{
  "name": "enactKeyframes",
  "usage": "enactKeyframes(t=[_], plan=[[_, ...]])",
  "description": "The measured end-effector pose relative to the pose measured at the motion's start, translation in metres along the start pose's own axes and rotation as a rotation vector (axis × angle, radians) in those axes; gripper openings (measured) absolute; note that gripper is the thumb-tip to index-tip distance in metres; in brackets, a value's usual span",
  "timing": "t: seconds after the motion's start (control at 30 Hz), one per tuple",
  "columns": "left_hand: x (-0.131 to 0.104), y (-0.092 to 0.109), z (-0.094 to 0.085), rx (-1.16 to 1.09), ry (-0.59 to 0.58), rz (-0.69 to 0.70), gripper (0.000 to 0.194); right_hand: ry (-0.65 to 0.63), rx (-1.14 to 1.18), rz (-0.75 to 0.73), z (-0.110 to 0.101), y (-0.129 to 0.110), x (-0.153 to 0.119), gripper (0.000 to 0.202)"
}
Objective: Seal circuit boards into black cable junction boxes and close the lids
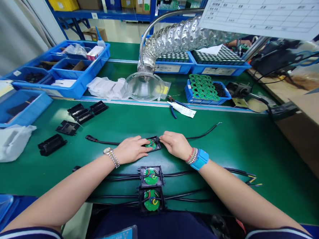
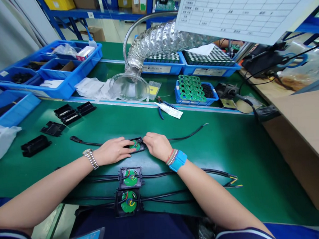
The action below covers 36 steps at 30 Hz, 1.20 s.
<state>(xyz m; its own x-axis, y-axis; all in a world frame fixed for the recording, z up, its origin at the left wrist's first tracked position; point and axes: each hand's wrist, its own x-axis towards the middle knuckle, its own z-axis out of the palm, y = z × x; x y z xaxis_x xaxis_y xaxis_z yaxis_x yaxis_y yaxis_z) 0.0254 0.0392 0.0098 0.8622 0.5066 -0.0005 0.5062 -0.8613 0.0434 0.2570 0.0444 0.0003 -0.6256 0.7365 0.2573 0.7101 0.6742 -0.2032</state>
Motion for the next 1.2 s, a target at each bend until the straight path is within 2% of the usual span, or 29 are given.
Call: enactKeyframes(t=[0.17,0.3,0.4,0.57,0.63,0.73,0.8,1.07,1.2], plan=[[0.001,-0.001,0.003,0.016,0.018,-0.003,0.034,-0.168,-0.129,-0.063,-0.007,0.0,-0.003,0.02],[0.002,-0.001,0.004,0.004,0.017,-0.003,0.032,-0.338,-0.18,-0.139,-0.016,-0.003,0.01,0.019],[0.002,-0.001,0.003,-0.017,0.014,-0.008,0.031,-0.391,-0.178,-0.134,-0.018,-0.004,0.016,0.017],[0.001,-0.003,0.0,-0.038,0.017,0.026,0.032,-0.314,-0.083,-0.044,-0.011,-0.001,0.006,0.019],[0.001,-0.003,-0.001,-0.052,0.01,0.022,0.032,-0.244,-0.06,-0.022,-0.009,0.0,-0.001,0.022],[0.0,-0.004,-0.001,-0.064,0.006,0.014,0.031,-0.069,0.011,-0.069,-0.008,-0.001,-0.009,0.026],[0.0,-0.003,-0.001,-0.065,0.005,0.013,0.031,-0.008,0.035,-0.133,-0.007,-0.004,-0.012,0.028],[0.0,-0.001,-0.002,-0.08,-0.009,-0.014,0.028,-0.131,0.012,-0.178,0.004,-0.014,-0.001,0.033],[0.002,-0.002,-0.005,-0.138,-0.017,-0.024,0.025,-0.142,0.006,-0.183,0.007,-0.02,0.004,0.032]])
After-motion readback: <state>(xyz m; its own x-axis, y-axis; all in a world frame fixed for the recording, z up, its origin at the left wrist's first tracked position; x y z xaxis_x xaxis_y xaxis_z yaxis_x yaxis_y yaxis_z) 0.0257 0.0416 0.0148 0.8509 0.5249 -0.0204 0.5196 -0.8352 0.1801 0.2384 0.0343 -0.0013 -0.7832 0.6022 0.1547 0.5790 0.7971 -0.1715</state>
